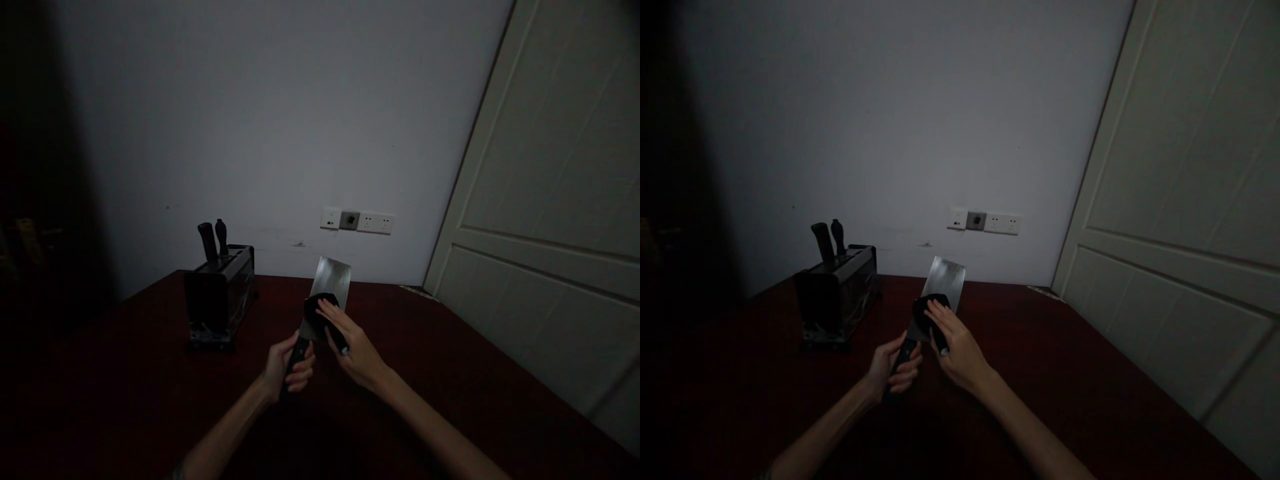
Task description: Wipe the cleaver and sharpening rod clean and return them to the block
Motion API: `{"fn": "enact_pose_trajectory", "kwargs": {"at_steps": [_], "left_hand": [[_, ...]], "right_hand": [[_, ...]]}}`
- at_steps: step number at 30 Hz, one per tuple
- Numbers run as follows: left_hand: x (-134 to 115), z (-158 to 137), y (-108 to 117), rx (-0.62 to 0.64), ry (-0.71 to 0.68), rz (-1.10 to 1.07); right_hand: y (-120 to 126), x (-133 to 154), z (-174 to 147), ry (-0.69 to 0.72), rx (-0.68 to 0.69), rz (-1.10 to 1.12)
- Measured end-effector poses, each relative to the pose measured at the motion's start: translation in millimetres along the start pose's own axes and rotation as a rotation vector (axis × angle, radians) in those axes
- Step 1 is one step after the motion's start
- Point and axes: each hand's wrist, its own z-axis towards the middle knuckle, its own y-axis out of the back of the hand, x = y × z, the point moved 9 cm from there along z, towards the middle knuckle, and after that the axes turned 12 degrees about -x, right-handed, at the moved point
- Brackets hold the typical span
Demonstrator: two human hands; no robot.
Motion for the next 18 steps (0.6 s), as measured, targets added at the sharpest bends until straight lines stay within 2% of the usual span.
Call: {"fn": "enact_pose_trajectory", "kwargs": {"at_steps": [2,5,7,10,13,18], "left_hand": [[-4.8,-1.2,0.4,-0.027,-0.028,0.005],[-16.5,-2.8,3.7,-0.093,-0.108,0.0],[-24.6,-3.9,6.8,-0.14,-0.163,-0.006],[-33.0,-5.2,10.7,-0.196,-0.22,0.006],[-36.7,-5.8,14.0,-0.252,-0.258,0.029],[-38.6,-6.6,16.2,-0.353,-0.323,0.16]], "right_hand": [[21.6,-4.4,1.1,-0.125,-0.135,0.093],[50.8,-28.8,-5.9,-0.388,-0.427,0.259],[58.7,-53.2,-19.3,-0.595,-0.594,0.359],[57.0,-82.5,-39.3,-0.819,-0.726,0.448],[56.1,-95.7,-50.1,-0.905,-0.787,0.462],[64.4,-98.3,-55.2,-0.953,-0.909,0.493]]}}
